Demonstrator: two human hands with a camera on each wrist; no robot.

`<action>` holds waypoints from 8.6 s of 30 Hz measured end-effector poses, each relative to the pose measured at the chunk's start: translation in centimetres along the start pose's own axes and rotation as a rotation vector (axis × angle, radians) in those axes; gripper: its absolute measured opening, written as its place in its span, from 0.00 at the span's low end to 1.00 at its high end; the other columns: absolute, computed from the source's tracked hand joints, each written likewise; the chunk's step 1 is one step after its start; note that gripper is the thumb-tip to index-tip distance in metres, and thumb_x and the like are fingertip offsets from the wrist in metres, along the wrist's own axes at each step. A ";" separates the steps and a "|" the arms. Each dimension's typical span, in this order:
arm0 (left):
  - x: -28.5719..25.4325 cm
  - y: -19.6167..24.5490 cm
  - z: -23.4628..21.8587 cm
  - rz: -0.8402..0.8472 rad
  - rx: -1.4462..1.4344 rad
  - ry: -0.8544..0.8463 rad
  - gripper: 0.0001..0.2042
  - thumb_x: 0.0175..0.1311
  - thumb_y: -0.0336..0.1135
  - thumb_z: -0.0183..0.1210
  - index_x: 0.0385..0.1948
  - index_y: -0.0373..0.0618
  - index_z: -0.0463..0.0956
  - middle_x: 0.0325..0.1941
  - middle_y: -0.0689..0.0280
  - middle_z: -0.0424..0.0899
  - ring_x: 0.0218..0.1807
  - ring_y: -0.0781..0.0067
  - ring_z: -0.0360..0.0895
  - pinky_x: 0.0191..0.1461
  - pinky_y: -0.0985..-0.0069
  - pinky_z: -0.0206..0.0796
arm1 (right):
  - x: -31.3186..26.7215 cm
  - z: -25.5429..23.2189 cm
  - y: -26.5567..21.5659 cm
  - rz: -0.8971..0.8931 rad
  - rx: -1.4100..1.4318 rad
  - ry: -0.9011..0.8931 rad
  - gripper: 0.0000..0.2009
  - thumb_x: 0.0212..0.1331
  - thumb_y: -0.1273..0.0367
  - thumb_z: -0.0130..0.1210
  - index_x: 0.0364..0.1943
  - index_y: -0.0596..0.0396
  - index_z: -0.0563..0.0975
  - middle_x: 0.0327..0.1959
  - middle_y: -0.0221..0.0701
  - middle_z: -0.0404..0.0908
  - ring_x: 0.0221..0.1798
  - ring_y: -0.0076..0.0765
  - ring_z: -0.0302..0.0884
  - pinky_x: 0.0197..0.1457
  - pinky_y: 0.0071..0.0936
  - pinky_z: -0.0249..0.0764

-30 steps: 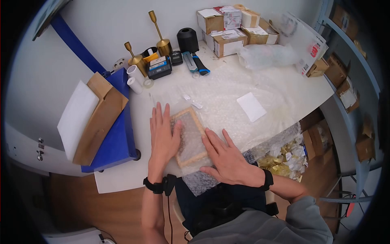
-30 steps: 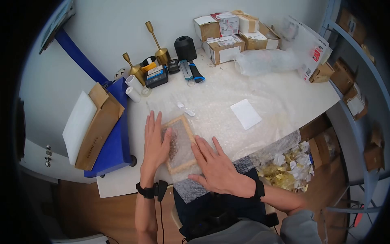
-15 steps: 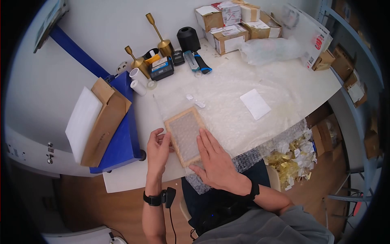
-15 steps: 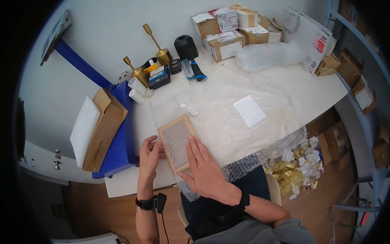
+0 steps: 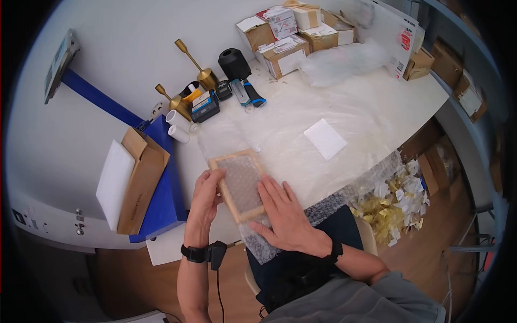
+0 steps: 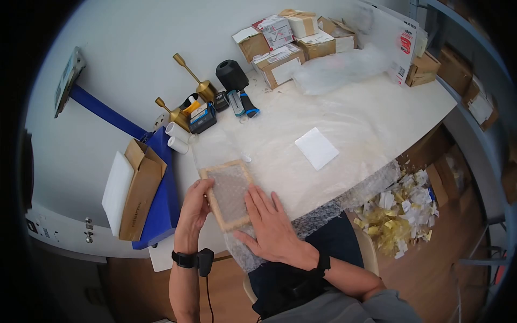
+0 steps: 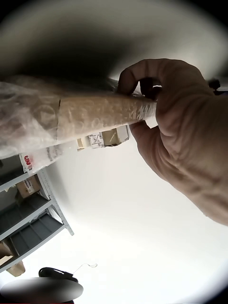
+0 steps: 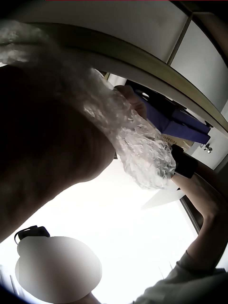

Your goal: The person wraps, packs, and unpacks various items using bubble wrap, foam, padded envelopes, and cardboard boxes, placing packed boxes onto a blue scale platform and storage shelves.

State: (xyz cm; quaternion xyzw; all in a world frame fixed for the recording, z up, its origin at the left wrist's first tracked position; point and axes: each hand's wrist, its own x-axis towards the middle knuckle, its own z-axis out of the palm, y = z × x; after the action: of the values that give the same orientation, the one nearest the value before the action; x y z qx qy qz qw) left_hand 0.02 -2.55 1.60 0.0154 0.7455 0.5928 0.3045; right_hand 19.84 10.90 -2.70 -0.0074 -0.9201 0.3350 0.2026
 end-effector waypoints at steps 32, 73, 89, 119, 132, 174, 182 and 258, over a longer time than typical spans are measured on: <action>1.8 2.3 8.0 0.399 0.154 0.125 0.21 0.62 0.44 0.71 0.40 0.39 0.69 0.35 0.62 0.78 0.30 0.74 0.79 0.27 0.74 0.73 | 14.5 -2.0 9.4 0.701 1.297 -0.237 0.49 0.75 0.35 0.35 0.81 0.68 0.45 0.82 0.52 0.51 0.85 0.47 0.47 0.85 0.39 0.46; 0.1 2.4 5.7 1.306 1.158 -0.027 0.23 0.74 0.37 0.58 0.68 0.42 0.71 0.75 0.50 0.69 0.76 0.45 0.62 0.81 0.49 0.50 | 3.2 -7.2 4.4 -0.060 -0.289 -0.157 0.45 0.62 0.44 0.64 0.77 0.56 0.62 0.78 0.62 0.57 0.80 0.71 0.54 0.79 0.65 0.55; 0.7 -2.6 2.0 0.803 1.198 0.041 0.12 0.79 0.41 0.53 0.40 0.40 0.74 0.19 0.51 0.79 0.28 0.41 0.78 0.47 0.54 0.68 | 3.9 -12.5 9.7 -0.279 -0.287 -0.519 0.45 0.55 0.54 0.72 0.79 0.38 0.63 0.83 0.48 0.52 0.85 0.56 0.49 0.85 0.62 0.49; -4.4 -4.3 2.7 0.668 1.461 0.146 0.12 0.78 0.40 0.51 0.46 0.39 0.75 0.39 0.44 0.85 0.50 0.40 0.83 0.60 0.44 0.68 | 1.9 -14.3 10.3 -0.094 -0.634 -0.273 0.32 0.79 0.57 0.42 0.81 0.56 0.54 0.85 0.41 0.52 0.87 0.48 0.45 0.87 0.57 0.38; -8.4 -6.7 -0.8 0.819 1.309 -0.204 0.57 0.54 0.69 0.68 0.79 0.37 0.54 0.84 0.39 0.49 0.85 0.36 0.45 0.85 0.41 0.36 | -0.9 -14.2 12.8 -0.181 -0.367 -0.456 0.42 0.76 0.43 0.40 0.81 0.63 0.51 0.85 0.49 0.48 0.87 0.52 0.43 0.88 0.50 0.39; -8.0 -6.9 5.0 1.047 1.180 -0.129 0.43 0.55 0.43 0.75 0.76 0.58 0.65 0.80 0.49 0.62 0.81 0.32 0.54 0.81 0.48 0.59 | 27.2 -0.7 11.3 0.519 0.595 -0.544 0.20 0.74 0.63 0.56 0.62 0.61 0.77 0.58 0.37 0.81 0.54 0.37 0.84 0.57 0.37 0.83; -7.8 -7.0 4.7 1.058 1.165 -0.152 0.42 0.58 0.44 0.73 0.77 0.58 0.63 0.80 0.49 0.62 0.81 0.32 0.53 0.81 0.48 0.56 | 29.5 -7.0 8.0 0.471 1.098 -0.101 0.29 0.79 0.59 0.52 0.76 0.61 0.62 0.67 0.42 0.75 0.67 0.41 0.78 0.59 0.37 0.82; -16.0 -15.0 4.8 -0.043 -0.886 0.062 0.20 0.78 0.45 0.59 0.60 0.40 0.71 0.57 0.56 0.82 0.57 0.64 0.82 0.60 0.58 0.77 | 0.2 -1.3 -2.5 -0.285 -0.304 -0.241 0.32 0.73 0.50 0.51 0.68 0.65 0.74 0.78 0.45 0.66 0.84 0.57 0.52 0.83 0.65 0.45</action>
State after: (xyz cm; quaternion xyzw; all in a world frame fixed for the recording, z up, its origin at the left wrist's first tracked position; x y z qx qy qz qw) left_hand 20.38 -8.92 -5.33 -0.1498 0.4284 0.8488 0.2712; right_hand 20.51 9.78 -0.16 0.1321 -0.9693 0.1591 0.1332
